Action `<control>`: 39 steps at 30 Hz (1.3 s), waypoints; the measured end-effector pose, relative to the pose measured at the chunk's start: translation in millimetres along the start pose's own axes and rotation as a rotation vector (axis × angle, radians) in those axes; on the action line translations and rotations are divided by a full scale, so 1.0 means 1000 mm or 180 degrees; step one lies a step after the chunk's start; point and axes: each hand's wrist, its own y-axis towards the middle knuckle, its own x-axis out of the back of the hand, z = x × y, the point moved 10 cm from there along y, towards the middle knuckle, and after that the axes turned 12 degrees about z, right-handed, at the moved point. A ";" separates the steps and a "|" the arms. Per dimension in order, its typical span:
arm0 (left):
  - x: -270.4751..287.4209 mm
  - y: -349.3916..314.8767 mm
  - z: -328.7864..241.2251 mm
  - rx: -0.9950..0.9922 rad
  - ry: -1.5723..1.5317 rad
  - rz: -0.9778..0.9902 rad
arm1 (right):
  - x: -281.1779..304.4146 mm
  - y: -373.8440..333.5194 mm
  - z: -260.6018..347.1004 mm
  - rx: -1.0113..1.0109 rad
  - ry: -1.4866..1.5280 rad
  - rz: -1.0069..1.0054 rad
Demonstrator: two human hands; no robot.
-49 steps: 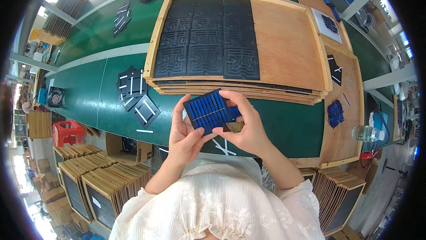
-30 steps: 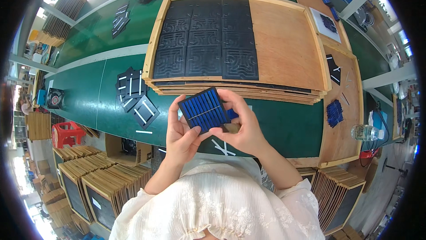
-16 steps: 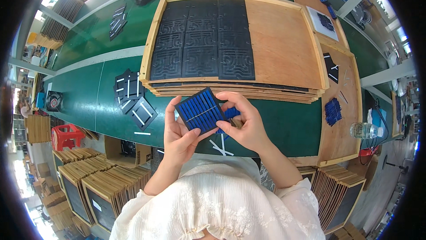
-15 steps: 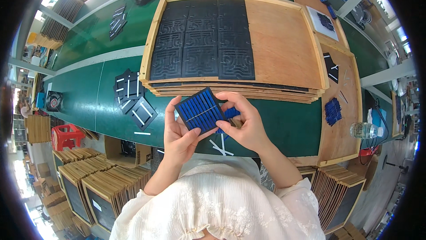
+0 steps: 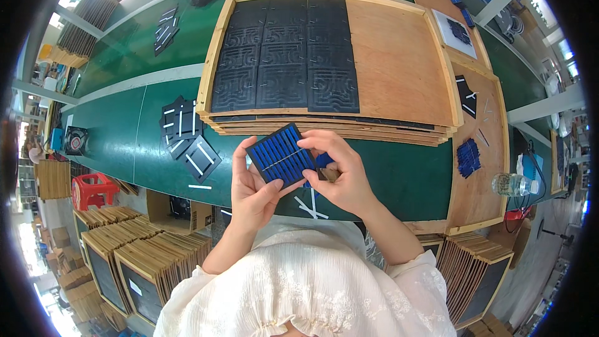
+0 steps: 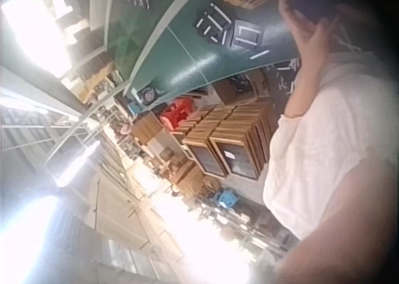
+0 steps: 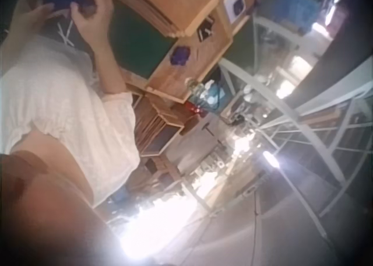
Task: Assembling small electronic components by placing thin tiles into plastic housings on a factory assembly line.
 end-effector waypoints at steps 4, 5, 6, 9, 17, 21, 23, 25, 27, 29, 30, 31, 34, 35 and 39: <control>0.000 -0.001 0.002 0.0126 -0.0535 -0.0080 | 0.000 0.001 0.001 0.0012 -0.0234 0.0009; 0.002 -0.002 0.002 0.0122 -0.0536 -0.0085 | 0.000 0.001 0.002 0.0012 -0.0232 0.0016; 0.000 -0.001 0.003 0.0121 -0.0518 0.0031 | 0.000 0.000 0.000 -0.0060 -0.0222 0.0033; -0.003 0.000 0.002 0.0158 -0.0473 0.0085 | 0.001 0.000 -0.003 -0.0099 -0.0181 0.0058; -0.005 0.000 0.000 0.0177 -0.0351 0.0027 | 0.004 -0.002 -0.012 0.0078 0.0721 0.0100; -0.004 -0.001 0.004 0.0186 -0.0481 0.0076 | 0.004 -0.003 -0.018 -0.0328 0.0913 0.0006; -0.004 -0.001 0.005 0.0189 -0.0389 0.0068 | 0.001 -0.003 -0.022 -0.0494 0.0942 0.0001; -0.001 0.000 0.003 0.0126 0.0007 -0.0004 | -0.004 0.000 -0.011 -0.0137 0.0610 0.0123; 0.004 0.000 0.003 0.0082 0.0274 -0.0038 | -0.006 0.000 -0.015 -0.0174 0.0583 0.0148; 0.005 0.000 0.000 0.0036 0.0542 -0.0078 | -0.008 0.001 -0.015 -0.0212 0.0558 0.0179; 0.005 0.000 -0.001 0.0004 0.0592 -0.0098 | -0.009 0.001 -0.015 -0.0295 0.0561 0.0199; 0.006 0.000 -0.003 -0.0028 0.0642 -0.0118 | -0.010 0.002 -0.016 -0.0378 0.0563 0.0219; 0.009 0.001 0.000 0.0072 0.0836 -0.0109 | -0.009 0.000 -0.020 -0.0371 0.0564 0.0159; 0.010 0.001 -0.001 0.0062 0.0832 -0.0116 | -0.010 0.000 -0.021 -0.0370 0.0561 0.0171; 0.009 0.002 -0.002 0.0153 0.0370 -0.0171 | -0.011 -0.002 -0.026 -0.0448 0.0800 0.0179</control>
